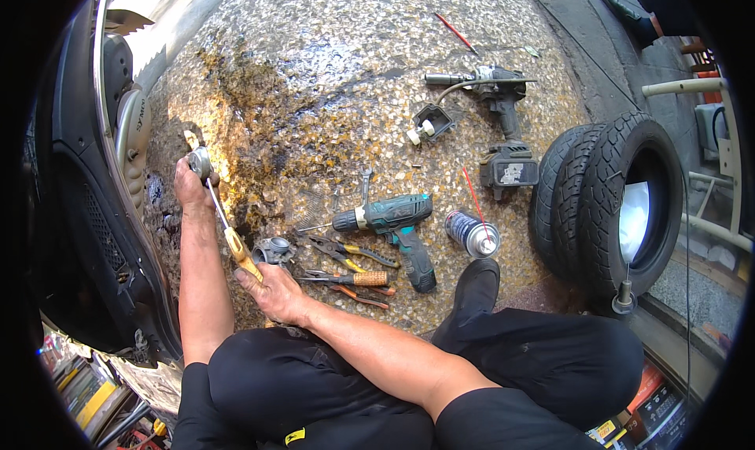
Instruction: The person cleans a scooter carburetor by spraying it with a cleaning agent and then blowing it out with an air gun. The person handles the carburetor and a small spring, using a spray can and an air gun to clean the components.
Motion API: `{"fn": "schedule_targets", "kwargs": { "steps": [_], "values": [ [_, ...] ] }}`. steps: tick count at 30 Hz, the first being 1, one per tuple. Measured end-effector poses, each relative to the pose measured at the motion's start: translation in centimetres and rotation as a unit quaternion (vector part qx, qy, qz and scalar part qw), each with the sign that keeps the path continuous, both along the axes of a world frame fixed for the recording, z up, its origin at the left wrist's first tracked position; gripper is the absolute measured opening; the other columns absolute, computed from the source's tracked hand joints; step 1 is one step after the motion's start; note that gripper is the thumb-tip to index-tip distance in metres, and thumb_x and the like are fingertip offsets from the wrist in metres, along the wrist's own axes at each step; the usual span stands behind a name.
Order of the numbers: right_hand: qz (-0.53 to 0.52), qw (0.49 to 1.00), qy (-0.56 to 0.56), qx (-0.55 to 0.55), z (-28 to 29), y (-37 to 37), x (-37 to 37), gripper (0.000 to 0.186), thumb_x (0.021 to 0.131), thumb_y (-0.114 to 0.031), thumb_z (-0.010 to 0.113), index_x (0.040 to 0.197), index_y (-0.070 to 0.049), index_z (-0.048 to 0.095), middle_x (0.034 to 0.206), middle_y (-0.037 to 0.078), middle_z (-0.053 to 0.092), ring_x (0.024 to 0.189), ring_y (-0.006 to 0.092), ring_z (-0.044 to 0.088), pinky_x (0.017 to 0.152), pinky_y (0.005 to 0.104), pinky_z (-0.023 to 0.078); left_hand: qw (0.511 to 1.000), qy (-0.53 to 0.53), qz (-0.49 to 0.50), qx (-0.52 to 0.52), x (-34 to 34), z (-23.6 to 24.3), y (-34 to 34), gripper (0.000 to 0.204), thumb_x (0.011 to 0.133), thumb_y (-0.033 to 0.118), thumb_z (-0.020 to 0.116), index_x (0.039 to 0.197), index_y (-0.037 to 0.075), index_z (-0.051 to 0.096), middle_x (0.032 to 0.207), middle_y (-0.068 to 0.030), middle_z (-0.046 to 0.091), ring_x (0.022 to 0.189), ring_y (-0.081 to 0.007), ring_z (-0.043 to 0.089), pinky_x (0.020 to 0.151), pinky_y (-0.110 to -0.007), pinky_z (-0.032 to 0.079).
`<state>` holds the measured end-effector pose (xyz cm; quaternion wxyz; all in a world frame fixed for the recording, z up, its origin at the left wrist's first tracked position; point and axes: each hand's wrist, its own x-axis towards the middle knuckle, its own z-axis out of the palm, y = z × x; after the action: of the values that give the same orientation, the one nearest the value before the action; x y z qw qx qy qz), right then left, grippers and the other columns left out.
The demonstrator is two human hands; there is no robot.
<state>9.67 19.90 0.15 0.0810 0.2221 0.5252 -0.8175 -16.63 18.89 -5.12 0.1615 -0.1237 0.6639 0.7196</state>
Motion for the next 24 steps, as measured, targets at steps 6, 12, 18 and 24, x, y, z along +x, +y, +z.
{"fn": "schedule_targets", "kwargs": {
  "steps": [6, 12, 18, 24],
  "values": [
    [-0.077, 0.989, -0.027, -0.127, -0.2, 0.7, 1.9, 0.070, 0.093, -0.063, 0.055, 0.124, -0.001, 0.045, 0.074, 0.007, 0.057, 0.059, 0.0144, 0.056, 0.051, 0.0317, 0.046, 0.963, 0.014, -0.212, -0.167, 6.2, -1.8, 2.8, 0.020, 0.103, 0.020, 0.045, 0.104, 0.007, 0.060, 0.091, -0.0089, 0.065, 0.074, -0.0169, 0.066, 0.057, -0.030, 0.058],
    [-0.117, 0.982, -0.047, -0.140, -1.0, 1.1, 2.9, 0.063, 0.095, -0.048, 0.063, 0.122, 0.004, 0.040, 0.080, 0.008, 0.057, 0.054, 0.0124, 0.056, 0.049, 0.0279, 0.048, 0.781, 0.173, -0.493, -0.343, 13.6, -5.4, 3.7, 0.022, 0.098, 0.021, 0.056, 0.098, 0.001, 0.065, 0.086, -0.0219, 0.067, 0.080, -0.0355, 0.068, 0.070, -0.044, 0.051],
    [-0.156, 0.984, -0.068, -0.057, -1.9, 0.9, 3.2, 0.053, 0.093, -0.038, 0.067, 0.115, 0.004, 0.042, 0.084, 0.013, 0.059, 0.055, 0.0166, 0.057, 0.053, 0.0343, 0.050, 0.694, 0.302, -0.536, -0.374, 15.0, -5.6, 3.9, 0.026, 0.096, 0.024, 0.059, 0.110, 0.005, 0.067, 0.103, -0.0218, 0.064, 0.094, -0.0420, 0.065, 0.081, -0.048, 0.053],
    [-0.154, 0.981, -0.114, 0.015, -3.3, 0.8, 3.4, 0.059, 0.088, -0.040, 0.071, 0.113, 0.006, 0.043, 0.091, 0.021, 0.061, 0.082, 0.0312, 0.064, 0.077, 0.0434, 0.051, 0.643, 0.397, -0.500, -0.423, 15.2, -4.9, 3.1, 0.025, 0.093, 0.022, 0.061, 0.114, 0.009, 0.067, 0.110, -0.0178, 0.060, 0.096, -0.0382, 0.064, 0.082, -0.047, 0.054]
  ]
}}
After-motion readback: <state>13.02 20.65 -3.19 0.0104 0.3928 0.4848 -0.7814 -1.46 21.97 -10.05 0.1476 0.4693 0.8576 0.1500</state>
